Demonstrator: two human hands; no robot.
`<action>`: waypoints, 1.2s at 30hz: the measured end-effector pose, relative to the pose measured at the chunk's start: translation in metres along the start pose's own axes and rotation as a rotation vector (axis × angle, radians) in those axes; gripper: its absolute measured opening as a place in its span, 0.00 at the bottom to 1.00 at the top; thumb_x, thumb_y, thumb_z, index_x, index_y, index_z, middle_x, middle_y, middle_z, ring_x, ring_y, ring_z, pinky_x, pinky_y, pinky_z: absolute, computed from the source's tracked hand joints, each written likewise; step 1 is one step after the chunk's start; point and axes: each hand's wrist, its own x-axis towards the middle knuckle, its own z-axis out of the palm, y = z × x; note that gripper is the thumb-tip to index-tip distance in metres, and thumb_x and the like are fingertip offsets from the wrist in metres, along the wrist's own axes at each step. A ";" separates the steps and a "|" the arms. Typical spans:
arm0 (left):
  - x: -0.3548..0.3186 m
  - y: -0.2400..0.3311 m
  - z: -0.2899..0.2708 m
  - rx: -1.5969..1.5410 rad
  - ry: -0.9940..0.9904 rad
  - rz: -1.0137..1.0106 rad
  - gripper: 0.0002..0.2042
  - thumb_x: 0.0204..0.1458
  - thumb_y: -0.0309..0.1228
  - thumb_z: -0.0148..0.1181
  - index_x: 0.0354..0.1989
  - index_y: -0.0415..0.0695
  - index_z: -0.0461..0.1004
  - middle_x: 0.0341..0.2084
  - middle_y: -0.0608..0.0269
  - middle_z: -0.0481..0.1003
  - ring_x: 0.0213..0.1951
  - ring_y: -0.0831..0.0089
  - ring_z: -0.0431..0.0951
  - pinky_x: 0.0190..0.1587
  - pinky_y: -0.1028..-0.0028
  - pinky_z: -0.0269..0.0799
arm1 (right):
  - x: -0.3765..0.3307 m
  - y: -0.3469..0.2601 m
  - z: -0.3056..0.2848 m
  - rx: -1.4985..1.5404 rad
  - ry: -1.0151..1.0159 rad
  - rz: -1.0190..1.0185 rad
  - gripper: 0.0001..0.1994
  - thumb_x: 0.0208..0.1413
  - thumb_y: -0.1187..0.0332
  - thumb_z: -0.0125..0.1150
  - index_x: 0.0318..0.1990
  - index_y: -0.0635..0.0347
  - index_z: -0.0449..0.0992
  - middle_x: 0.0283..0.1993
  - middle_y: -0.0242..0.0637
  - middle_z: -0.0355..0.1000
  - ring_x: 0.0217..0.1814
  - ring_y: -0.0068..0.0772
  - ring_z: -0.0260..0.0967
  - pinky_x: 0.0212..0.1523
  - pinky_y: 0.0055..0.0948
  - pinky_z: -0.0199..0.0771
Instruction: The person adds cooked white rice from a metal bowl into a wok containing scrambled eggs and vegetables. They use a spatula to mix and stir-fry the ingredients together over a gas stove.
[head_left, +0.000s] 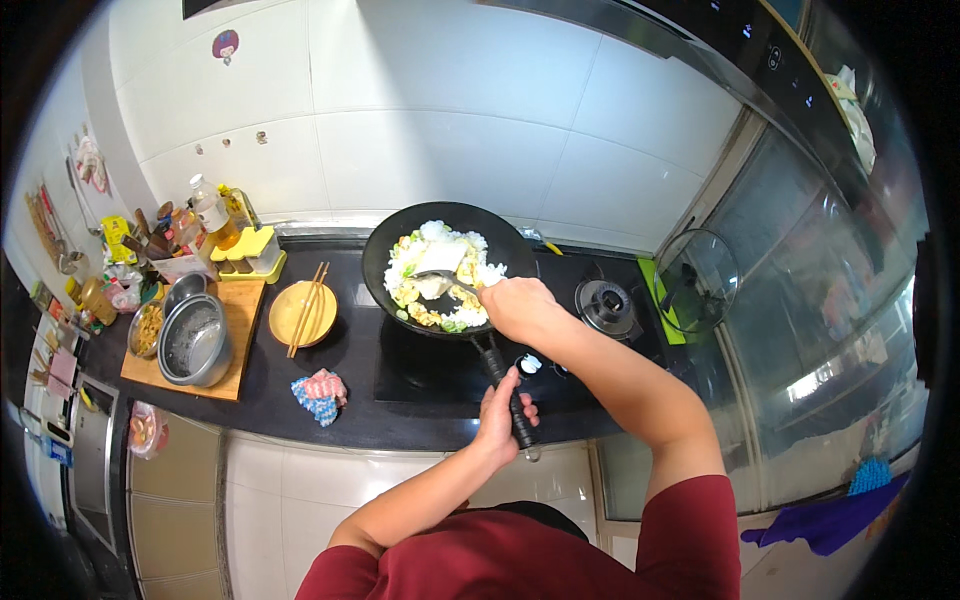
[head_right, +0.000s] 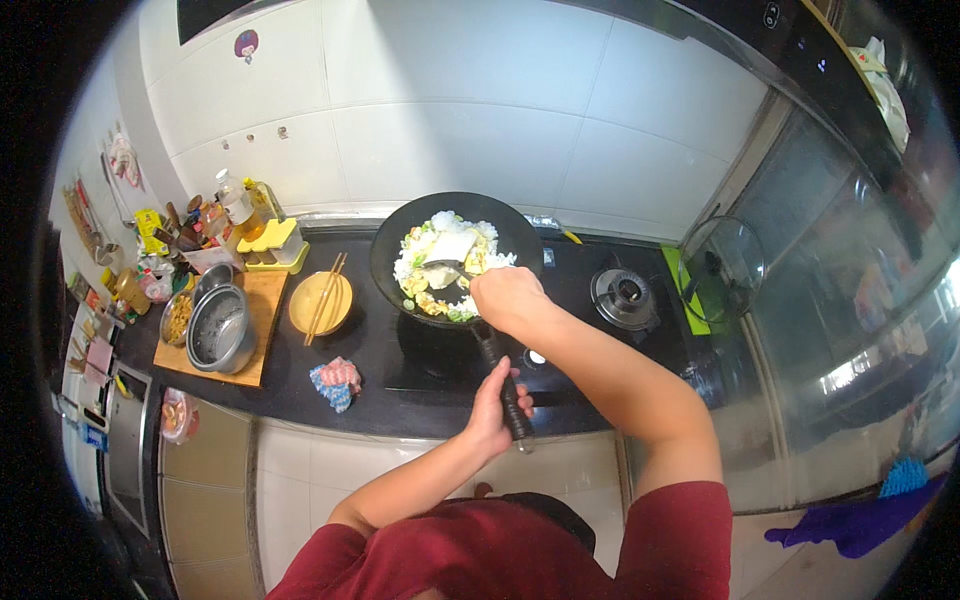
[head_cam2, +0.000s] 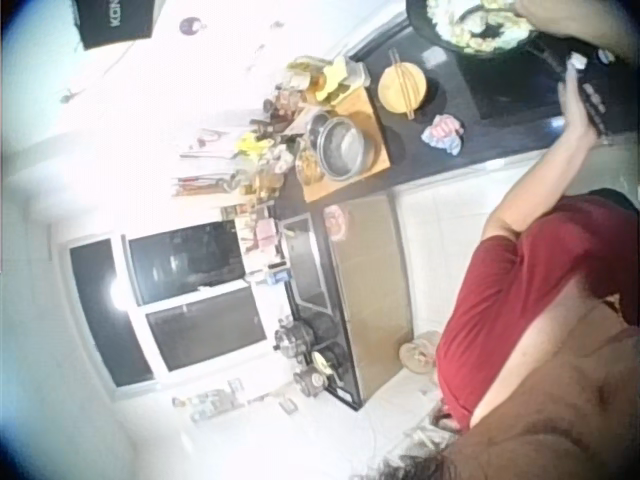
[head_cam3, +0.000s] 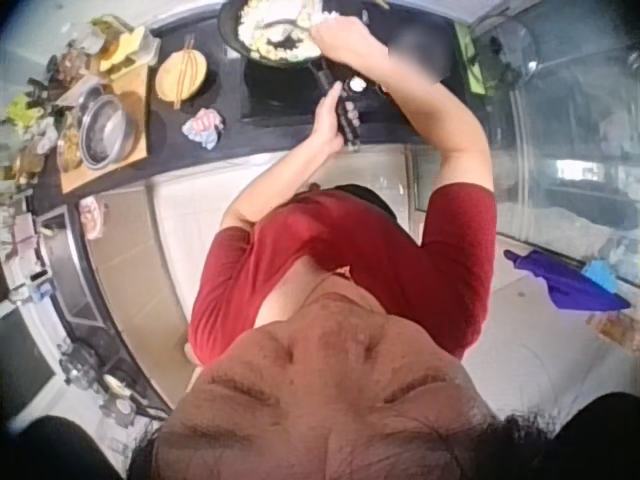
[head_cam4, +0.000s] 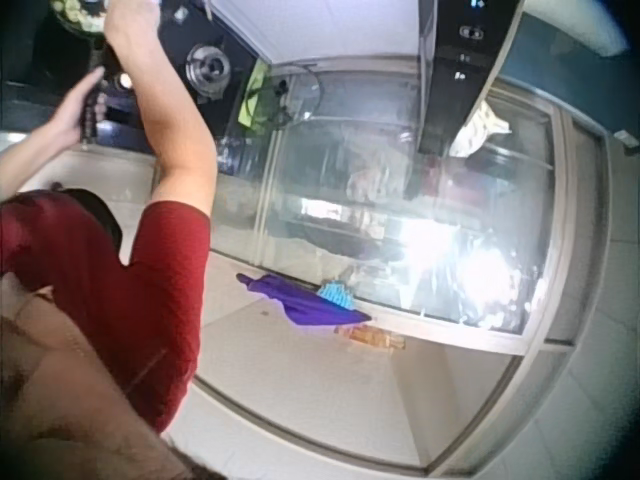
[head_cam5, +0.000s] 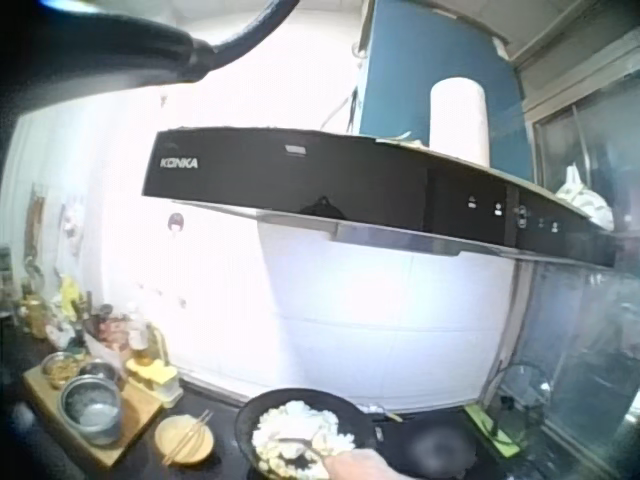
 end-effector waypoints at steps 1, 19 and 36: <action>-0.004 0.004 -0.001 0.042 0.013 0.018 0.21 0.56 0.52 0.60 0.42 0.48 0.64 0.20 0.65 0.67 0.20 0.74 0.67 0.23 0.71 0.65 | 0.002 0.003 0.007 -0.005 -0.001 0.025 0.10 0.53 0.69 0.53 0.34 0.61 0.82 0.35 0.47 0.80 0.39 0.46 0.80 0.38 0.42 0.80; -0.054 0.154 -0.089 0.486 -0.088 -0.129 0.20 0.60 0.53 0.56 0.44 0.51 0.58 0.23 0.59 0.71 0.17 0.76 0.70 0.17 0.76 0.69 | -0.010 0.061 -0.036 -0.201 -0.055 0.113 0.12 0.55 0.70 0.51 0.39 0.54 0.82 0.36 0.42 0.80 0.41 0.43 0.80 0.38 0.41 0.80; -0.057 0.155 -0.086 0.588 -0.056 -0.106 0.22 0.60 0.53 0.55 0.48 0.50 0.58 0.20 0.63 0.67 0.16 0.78 0.67 0.16 0.77 0.66 | 0.069 0.043 -0.025 0.155 -0.292 0.272 0.14 0.46 0.67 0.60 0.41 0.61 0.82 0.27 0.49 0.78 0.27 0.45 0.78 0.30 0.41 0.79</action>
